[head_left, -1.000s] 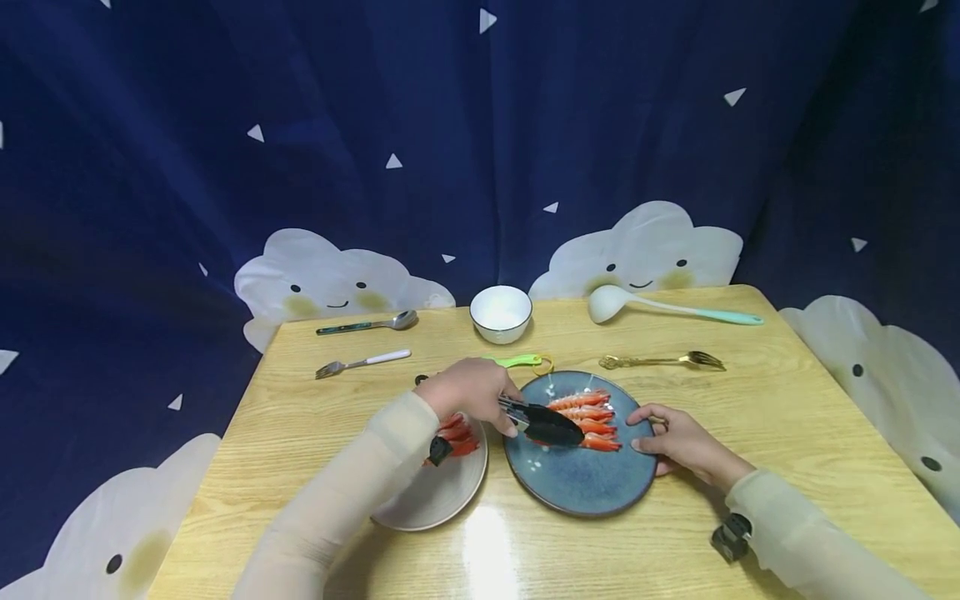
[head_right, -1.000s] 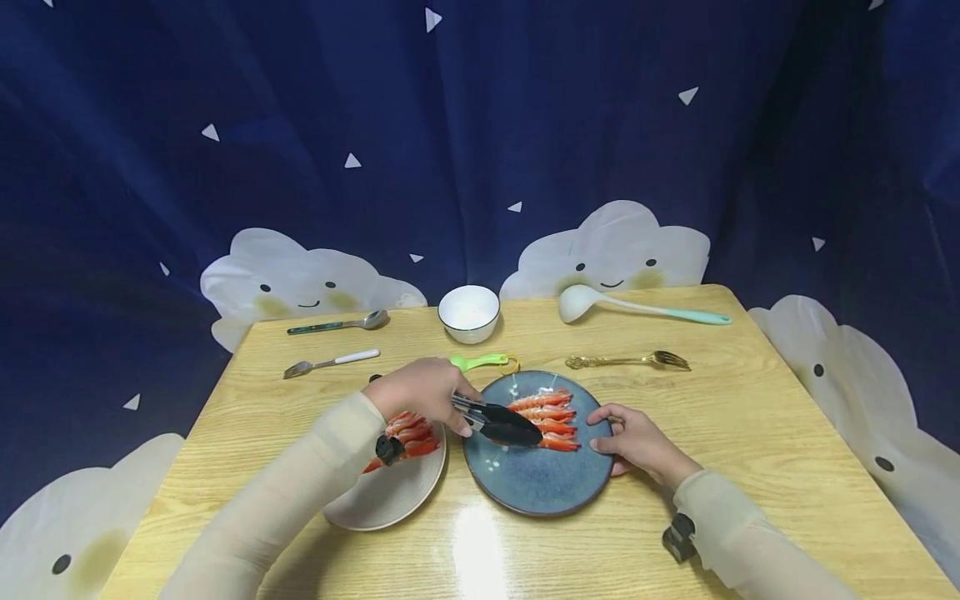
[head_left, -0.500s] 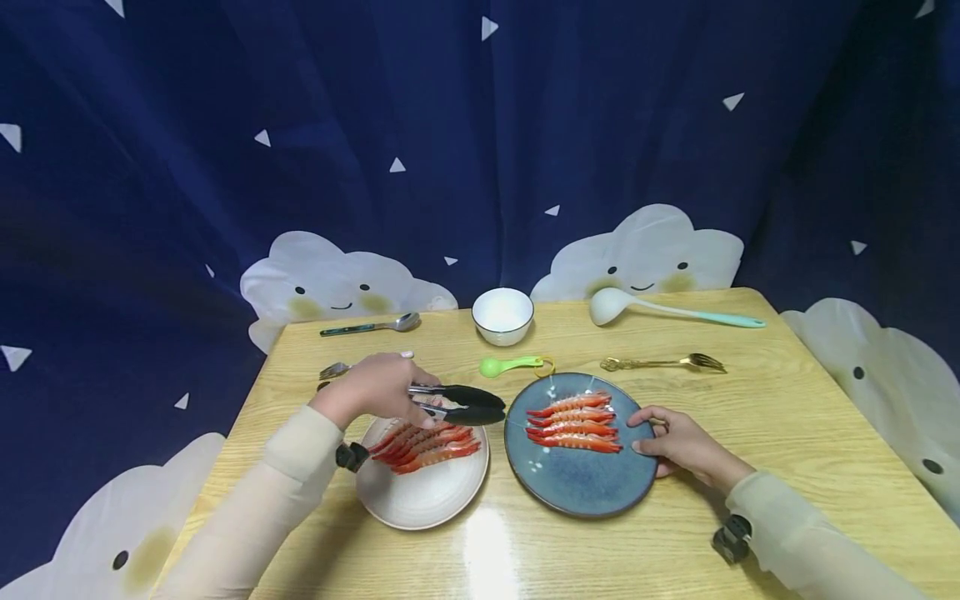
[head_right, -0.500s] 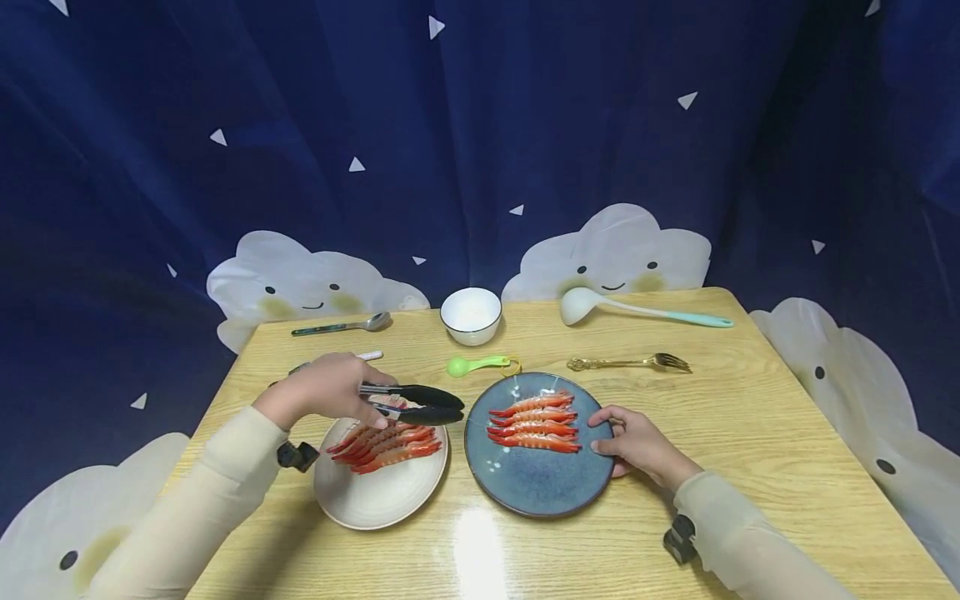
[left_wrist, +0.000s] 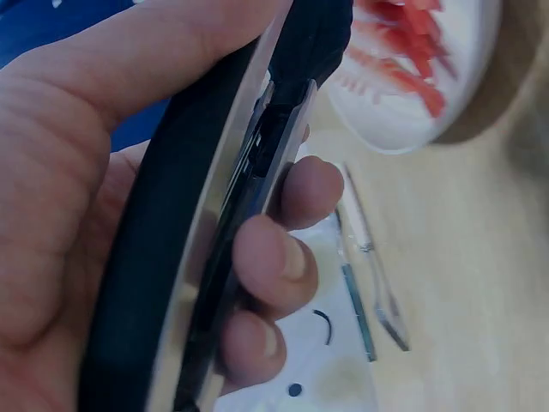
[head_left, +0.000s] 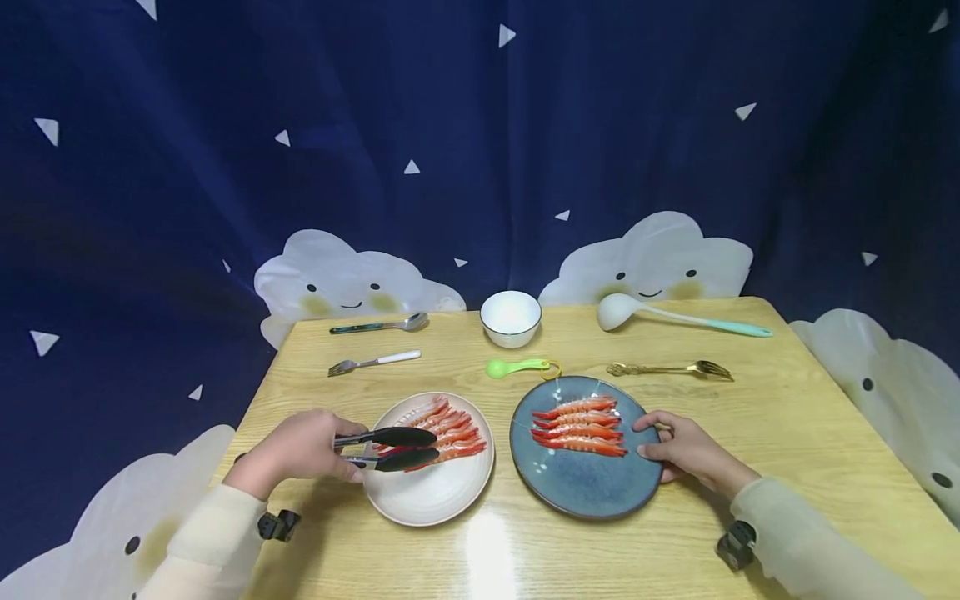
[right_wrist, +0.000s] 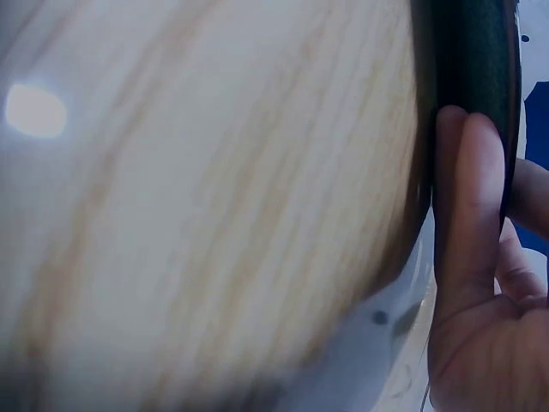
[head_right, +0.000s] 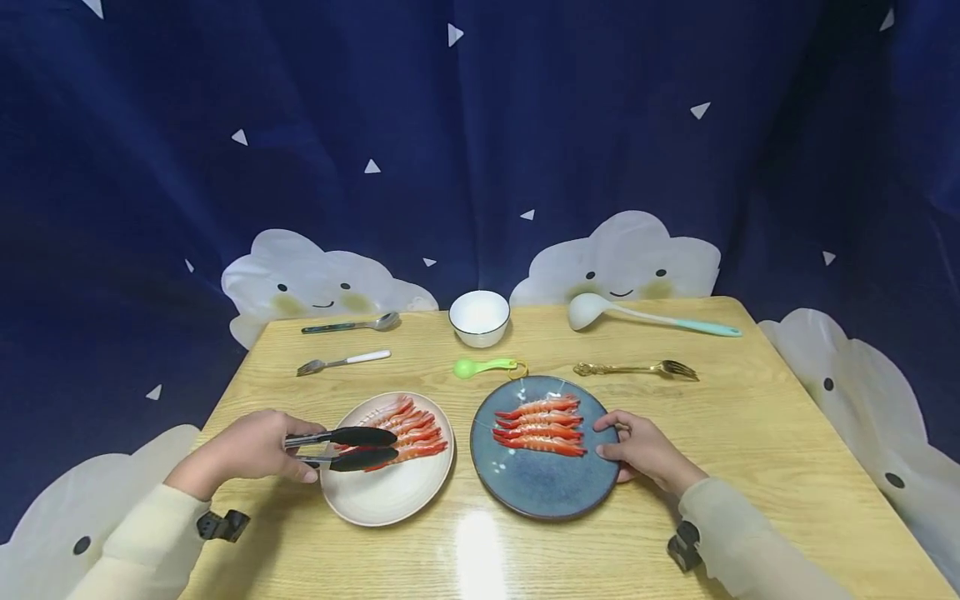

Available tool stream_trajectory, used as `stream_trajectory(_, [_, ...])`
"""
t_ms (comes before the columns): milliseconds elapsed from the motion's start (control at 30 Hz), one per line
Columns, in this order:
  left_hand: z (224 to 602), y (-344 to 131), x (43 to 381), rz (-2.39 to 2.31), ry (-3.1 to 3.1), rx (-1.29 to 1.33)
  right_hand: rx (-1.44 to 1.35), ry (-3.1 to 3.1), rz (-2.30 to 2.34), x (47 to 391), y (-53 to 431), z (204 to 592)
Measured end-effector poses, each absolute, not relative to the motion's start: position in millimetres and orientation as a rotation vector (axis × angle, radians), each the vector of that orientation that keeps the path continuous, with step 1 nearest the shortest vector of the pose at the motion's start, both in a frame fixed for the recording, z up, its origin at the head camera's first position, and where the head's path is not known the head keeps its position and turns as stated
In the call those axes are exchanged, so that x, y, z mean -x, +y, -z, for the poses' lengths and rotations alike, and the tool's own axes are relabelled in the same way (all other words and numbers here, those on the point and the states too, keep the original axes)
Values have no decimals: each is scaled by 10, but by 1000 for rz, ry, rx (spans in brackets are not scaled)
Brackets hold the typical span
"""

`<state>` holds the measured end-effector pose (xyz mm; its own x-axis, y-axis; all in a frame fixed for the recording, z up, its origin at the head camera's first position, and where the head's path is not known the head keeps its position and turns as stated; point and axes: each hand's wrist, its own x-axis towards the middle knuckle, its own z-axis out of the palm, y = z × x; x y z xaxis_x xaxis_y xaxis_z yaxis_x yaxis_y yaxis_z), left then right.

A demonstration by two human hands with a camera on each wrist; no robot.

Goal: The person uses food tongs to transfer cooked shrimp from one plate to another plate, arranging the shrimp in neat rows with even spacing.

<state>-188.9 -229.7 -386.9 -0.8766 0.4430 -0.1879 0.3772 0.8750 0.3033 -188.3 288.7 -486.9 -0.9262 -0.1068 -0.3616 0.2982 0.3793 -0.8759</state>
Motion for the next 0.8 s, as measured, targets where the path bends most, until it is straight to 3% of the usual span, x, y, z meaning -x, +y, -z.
stream_trajectory(367, [3978,-2343,1807,-390,2804,-692,-163,2252,1621,1843,2879,4900])
stream_trajectory(800, [4003,-2351,1785,-381,2780,-564,-117,2177,1662,1847,2894,4874])
